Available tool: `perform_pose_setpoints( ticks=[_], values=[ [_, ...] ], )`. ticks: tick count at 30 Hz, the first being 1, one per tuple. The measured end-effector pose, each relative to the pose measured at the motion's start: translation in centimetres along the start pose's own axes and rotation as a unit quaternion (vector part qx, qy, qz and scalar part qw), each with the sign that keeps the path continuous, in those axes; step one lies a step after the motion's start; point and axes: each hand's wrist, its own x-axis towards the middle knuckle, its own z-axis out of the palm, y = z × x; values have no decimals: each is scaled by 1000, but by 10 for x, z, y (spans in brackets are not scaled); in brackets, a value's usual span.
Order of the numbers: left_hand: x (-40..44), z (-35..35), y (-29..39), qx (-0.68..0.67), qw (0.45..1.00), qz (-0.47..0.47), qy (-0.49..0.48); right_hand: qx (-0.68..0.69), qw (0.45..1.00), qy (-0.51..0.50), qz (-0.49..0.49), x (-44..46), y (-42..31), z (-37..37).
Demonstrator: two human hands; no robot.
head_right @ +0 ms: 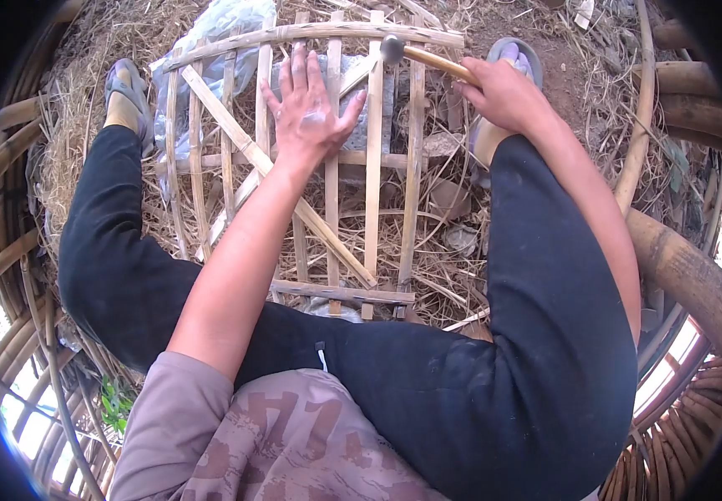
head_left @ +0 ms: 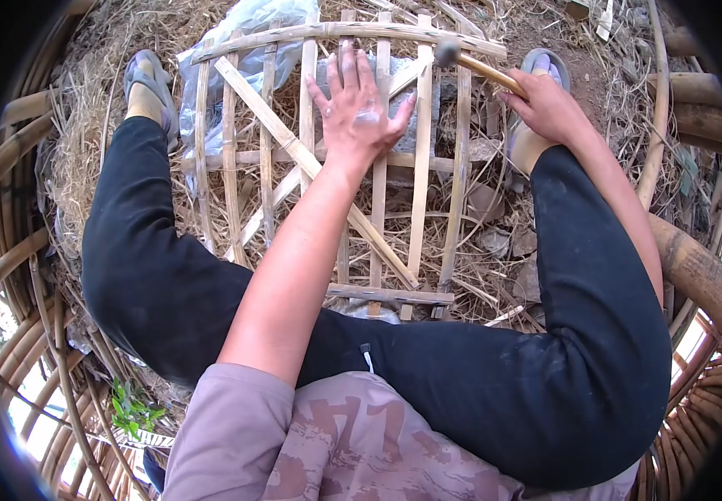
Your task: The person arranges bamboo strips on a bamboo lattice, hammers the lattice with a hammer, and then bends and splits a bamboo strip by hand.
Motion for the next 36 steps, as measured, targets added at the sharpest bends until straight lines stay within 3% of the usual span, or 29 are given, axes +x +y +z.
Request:
perform_pose_setpoints(
  ticks=[36],
  values=[
    [1,-1,0,-3,1000,6,3,13,999,-3,-29,5,6,4]
  ],
)
